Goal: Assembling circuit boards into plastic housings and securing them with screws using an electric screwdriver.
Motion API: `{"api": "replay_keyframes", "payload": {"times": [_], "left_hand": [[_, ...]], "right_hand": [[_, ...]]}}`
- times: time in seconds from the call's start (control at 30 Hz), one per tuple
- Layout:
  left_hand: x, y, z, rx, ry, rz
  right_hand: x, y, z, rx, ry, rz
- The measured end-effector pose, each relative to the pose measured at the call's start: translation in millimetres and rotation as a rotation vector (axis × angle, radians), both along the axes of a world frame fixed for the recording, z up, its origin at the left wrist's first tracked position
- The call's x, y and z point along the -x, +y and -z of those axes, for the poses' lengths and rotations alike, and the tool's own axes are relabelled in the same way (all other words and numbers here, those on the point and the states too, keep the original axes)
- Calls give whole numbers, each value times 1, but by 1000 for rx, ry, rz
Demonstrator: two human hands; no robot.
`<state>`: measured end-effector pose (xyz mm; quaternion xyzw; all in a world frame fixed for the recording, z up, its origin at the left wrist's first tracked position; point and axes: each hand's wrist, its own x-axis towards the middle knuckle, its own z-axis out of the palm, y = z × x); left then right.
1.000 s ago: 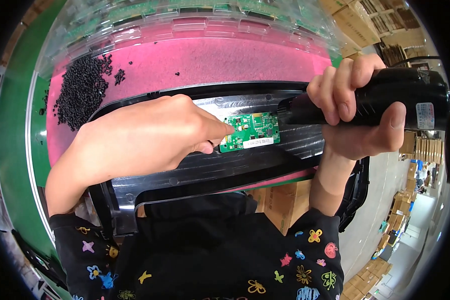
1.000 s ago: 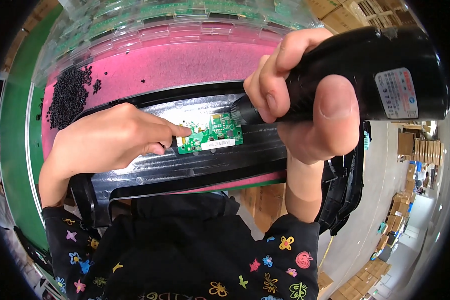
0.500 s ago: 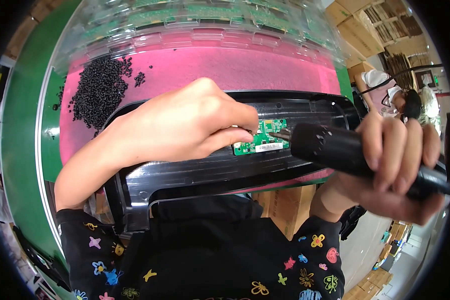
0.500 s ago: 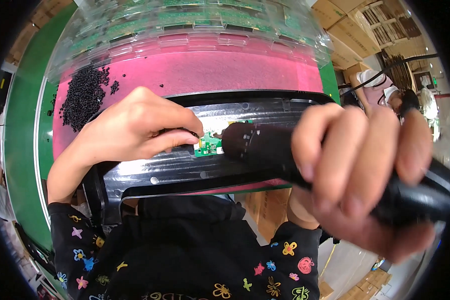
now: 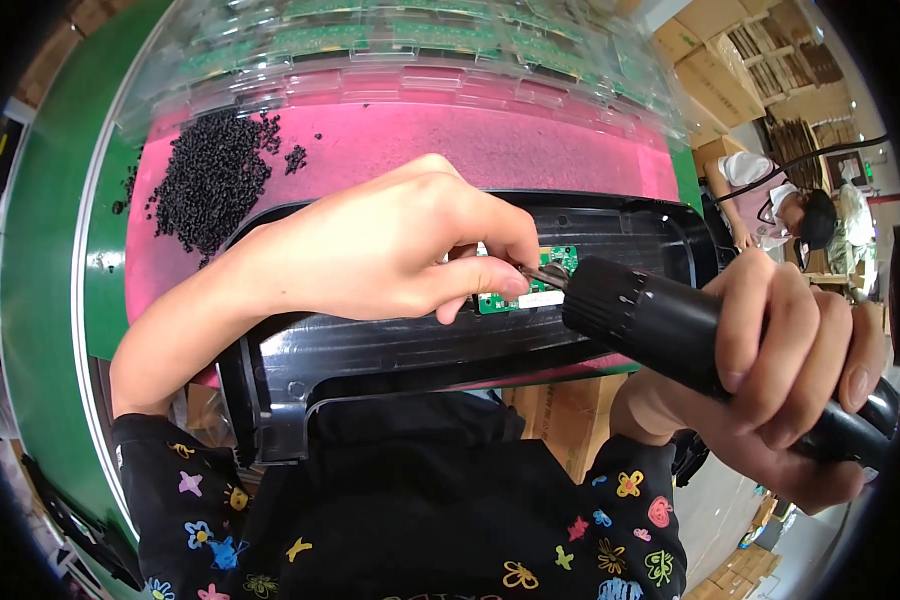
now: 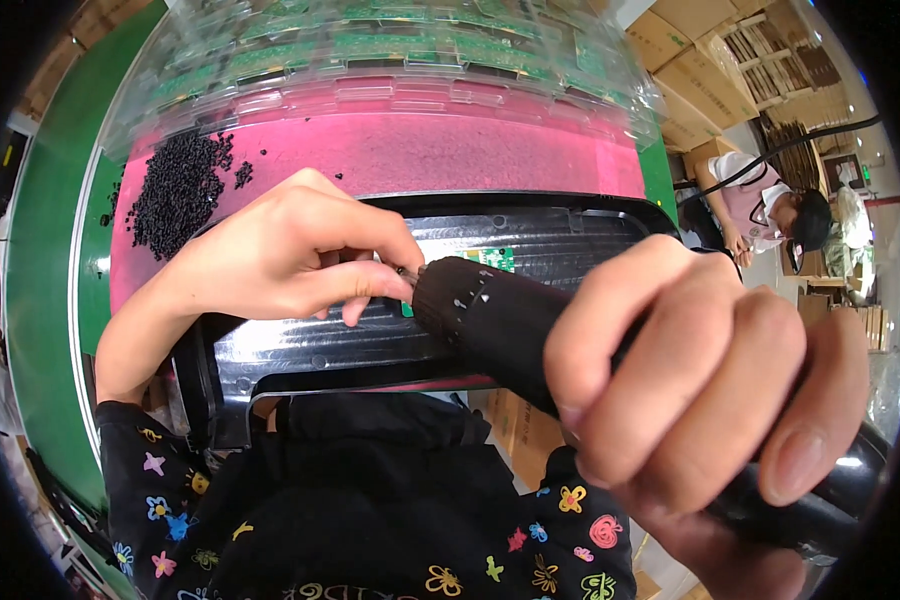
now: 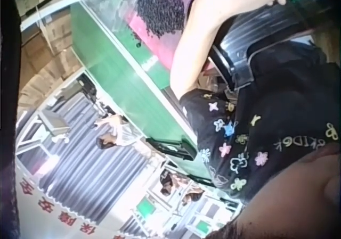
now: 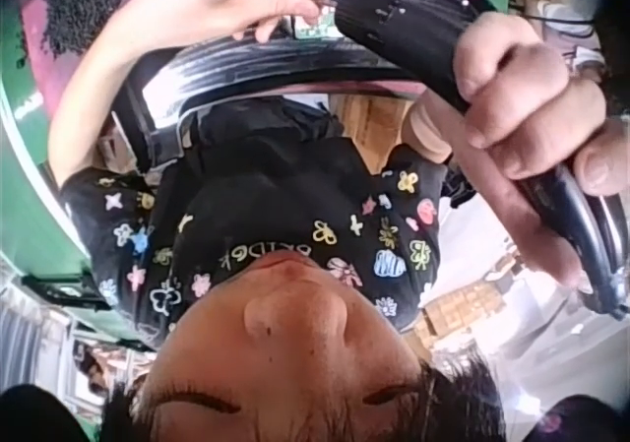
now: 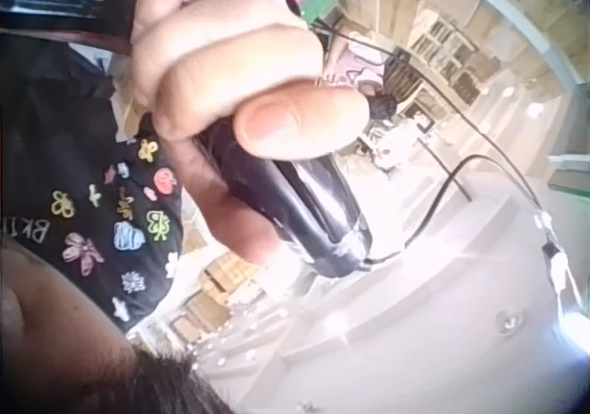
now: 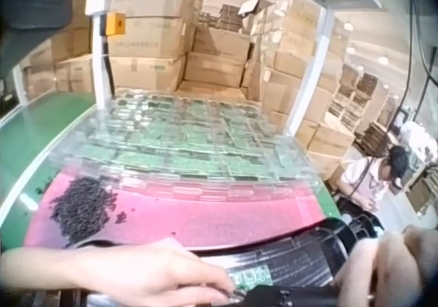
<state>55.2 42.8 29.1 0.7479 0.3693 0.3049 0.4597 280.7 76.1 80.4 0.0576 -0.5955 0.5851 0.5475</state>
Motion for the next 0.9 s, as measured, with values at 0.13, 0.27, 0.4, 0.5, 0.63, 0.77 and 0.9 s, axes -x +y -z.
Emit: {"api": "replay_keyframes", "payload": {"times": [0.13,0.27,0.4,0.5,0.63,0.77,0.9], "left_hand": [[1,0,20,-332,460,-170],[1,-3,20,-407,349,-280],[2,-3,18,-467,345,-326],[3,-2,14,-539,311,-383],[7,2,15,-564,320,-411],[13,5,17,-614,366,-451],[13,3,21,-542,303,-440]], "right_hand": [[9,15,15,-54,-82,-96],[20,28,37,-39,-181,-158],[23,25,43,18,-210,-113],[29,17,44,119,-221,-23],[34,15,43,207,-284,57],[42,15,37,212,-374,37],[49,8,39,191,-440,196]]}}
